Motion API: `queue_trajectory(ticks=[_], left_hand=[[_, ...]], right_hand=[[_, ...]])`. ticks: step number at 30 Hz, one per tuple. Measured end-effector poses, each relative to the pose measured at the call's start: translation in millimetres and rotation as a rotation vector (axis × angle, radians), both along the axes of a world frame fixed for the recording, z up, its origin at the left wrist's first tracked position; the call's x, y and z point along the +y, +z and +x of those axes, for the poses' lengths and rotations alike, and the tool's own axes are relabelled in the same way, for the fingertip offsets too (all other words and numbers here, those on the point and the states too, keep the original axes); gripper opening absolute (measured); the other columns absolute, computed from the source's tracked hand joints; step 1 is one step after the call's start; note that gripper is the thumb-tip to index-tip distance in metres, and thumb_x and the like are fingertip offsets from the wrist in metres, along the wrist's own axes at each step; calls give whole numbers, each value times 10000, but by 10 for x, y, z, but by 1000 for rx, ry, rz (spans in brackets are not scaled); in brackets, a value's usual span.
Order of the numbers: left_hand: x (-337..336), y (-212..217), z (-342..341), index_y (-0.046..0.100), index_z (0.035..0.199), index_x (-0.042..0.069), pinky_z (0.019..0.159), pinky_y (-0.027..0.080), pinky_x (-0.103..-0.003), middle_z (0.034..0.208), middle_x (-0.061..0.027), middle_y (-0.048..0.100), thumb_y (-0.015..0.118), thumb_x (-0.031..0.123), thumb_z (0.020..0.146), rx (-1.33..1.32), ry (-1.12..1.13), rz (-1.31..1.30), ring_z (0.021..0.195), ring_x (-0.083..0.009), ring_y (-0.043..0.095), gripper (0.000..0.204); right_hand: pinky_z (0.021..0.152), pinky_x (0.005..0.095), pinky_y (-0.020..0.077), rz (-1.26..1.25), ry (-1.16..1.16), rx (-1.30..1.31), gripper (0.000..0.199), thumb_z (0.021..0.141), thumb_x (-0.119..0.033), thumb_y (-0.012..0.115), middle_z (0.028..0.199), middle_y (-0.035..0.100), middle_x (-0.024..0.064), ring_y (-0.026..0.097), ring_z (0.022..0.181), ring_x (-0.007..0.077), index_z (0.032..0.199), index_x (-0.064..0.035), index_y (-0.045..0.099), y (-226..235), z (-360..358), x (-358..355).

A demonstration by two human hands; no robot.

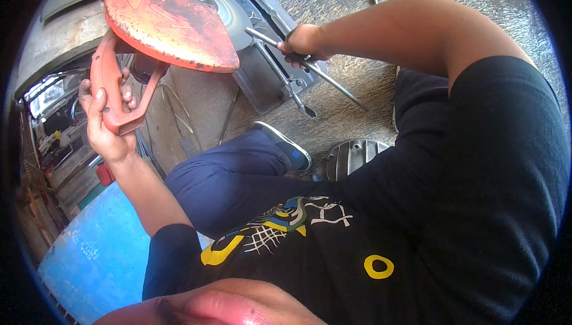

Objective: Cutting metal rods to length using a power chop saw.

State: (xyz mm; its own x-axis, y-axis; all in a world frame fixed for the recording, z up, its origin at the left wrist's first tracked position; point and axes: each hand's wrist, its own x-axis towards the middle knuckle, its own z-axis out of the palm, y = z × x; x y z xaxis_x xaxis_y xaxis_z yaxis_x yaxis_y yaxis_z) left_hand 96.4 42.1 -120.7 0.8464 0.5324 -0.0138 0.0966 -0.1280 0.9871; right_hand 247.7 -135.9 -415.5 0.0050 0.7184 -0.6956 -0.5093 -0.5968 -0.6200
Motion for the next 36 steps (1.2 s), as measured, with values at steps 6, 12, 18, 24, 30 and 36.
queue_trajectory(ticks=[6, 12, 18, 24, 30, 36], left_hand=[[28, 6, -1, 406, 1215, 122, 616, 494, -291, 1082, -284, 546, 531, 114, 881, 15, -12, -8, 734, -215, 566, 357], [16, 1, -14, 433, 1211, 177, 616, 504, -301, 1129, -316, 538, 541, 162, 885, 46, 17, 36, 738, -234, 597, 344], [-13, -9, 0, 403, 1213, 122, 621, 509, -302, 1082, -293, 558, 532, 115, 867, 18, 38, 4, 714, -232, 599, 369], [-11, -11, 9, 390, 1214, 98, 641, 512, -312, 1080, -293, 562, 529, 119, 866, 12, 43, 15, 690, -232, 601, 375], [-16, -13, 18, 402, 1208, 105, 640, 511, -311, 1080, -297, 564, 530, 104, 861, 3, 14, 21, 690, -233, 602, 370], [-22, -13, 13, 417, 1198, 111, 640, 509, -307, 1076, -297, 565, 534, 103, 858, 3, 48, -5, 692, -231, 600, 359]], right_hand=[[576, 330, 508, -8, -18, 95, 309, 983, -329, 454, 794, 617, 70, 608, 671, 177, 908, -46, 554, 5, -17, 3], [541, 319, 491, 25, -11, -21, 289, 976, -322, 476, 776, 609, 50, 594, 645, 154, 919, -51, 560, 77, 24, 17], [551, 318, 488, 40, 13, -167, 256, 943, -256, 550, 747, 607, 90, 583, 601, 171, 886, -7, 556, 100, 13, 38], [452, 292, 443, 107, -1, -203, 240, 950, -250, 541, 686, 577, 56, 557, 547, 136, 834, -41, 525, 95, 35, 4], [590, 291, 470, 196, 83, -80, 223, 975, -214, 474, 747, 560, 55, 548, 614, 141, 857, -29, 514, 106, 25, -88], [634, 315, 475, 289, 111, 82, 227, 990, -217, 433, 788, 514, 61, 523, 657, 150, 869, -38, 500, 62, 55, -101]])
